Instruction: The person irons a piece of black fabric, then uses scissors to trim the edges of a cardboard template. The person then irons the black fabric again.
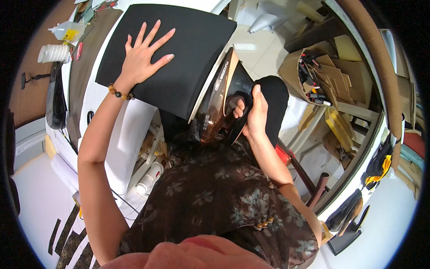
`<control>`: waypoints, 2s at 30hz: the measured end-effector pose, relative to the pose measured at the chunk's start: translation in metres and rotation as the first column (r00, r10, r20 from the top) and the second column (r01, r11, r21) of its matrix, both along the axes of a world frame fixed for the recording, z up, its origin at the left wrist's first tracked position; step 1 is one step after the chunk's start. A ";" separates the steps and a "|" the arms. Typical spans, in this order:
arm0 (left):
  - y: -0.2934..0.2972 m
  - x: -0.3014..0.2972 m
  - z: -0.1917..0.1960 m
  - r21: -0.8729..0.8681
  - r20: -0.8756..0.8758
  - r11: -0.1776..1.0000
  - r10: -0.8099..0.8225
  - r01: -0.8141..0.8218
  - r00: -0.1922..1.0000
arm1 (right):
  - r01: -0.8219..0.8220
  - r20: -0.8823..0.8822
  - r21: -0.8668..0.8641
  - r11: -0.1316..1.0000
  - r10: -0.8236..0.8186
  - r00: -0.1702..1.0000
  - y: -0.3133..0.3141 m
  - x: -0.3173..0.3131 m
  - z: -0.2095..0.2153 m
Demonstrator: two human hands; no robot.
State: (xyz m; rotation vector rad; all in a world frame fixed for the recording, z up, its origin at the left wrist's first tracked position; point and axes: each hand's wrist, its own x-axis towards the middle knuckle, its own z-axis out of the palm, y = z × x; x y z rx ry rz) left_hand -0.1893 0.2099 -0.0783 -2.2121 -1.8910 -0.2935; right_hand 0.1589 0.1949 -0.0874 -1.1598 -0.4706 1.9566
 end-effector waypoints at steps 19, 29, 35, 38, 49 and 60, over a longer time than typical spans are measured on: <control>-0.001 0.010 0.006 -0.090 -0.057 0.996 -0.011 0.005 0.998 | -0.016 0.107 0.188 0.982 -0.005 0.994 0.065 0.008 0.010; -0.001 0.011 0.011 -0.125 -0.027 0.992 -0.003 -0.001 1.000 | -0.060 0.190 0.058 0.996 0.048 0.981 0.069 0.001 0.001; 0.001 0.012 0.013 -0.153 -0.024 0.988 -0.010 0.006 1.000 | -0.076 0.188 0.072 0.994 0.061 0.980 0.099 0.001 -0.003; 0.001 0.011 0.013 -0.150 -0.029 0.989 -0.002 -0.002 1.000 | -0.079 0.190 0.053 0.995 0.068 0.979 0.097 -0.001 -0.003; 0.001 0.014 0.013 -0.141 -0.007 0.990 0.015 -0.016 1.000 | -0.049 0.119 -0.055 0.997 0.055 0.991 0.110 -0.003 -0.005; -0.001 0.018 0.013 -0.097 0.008 0.992 0.078 -0.076 0.997 | -0.131 0.062 -0.106 0.986 0.138 0.988 -0.019 0.000 -0.007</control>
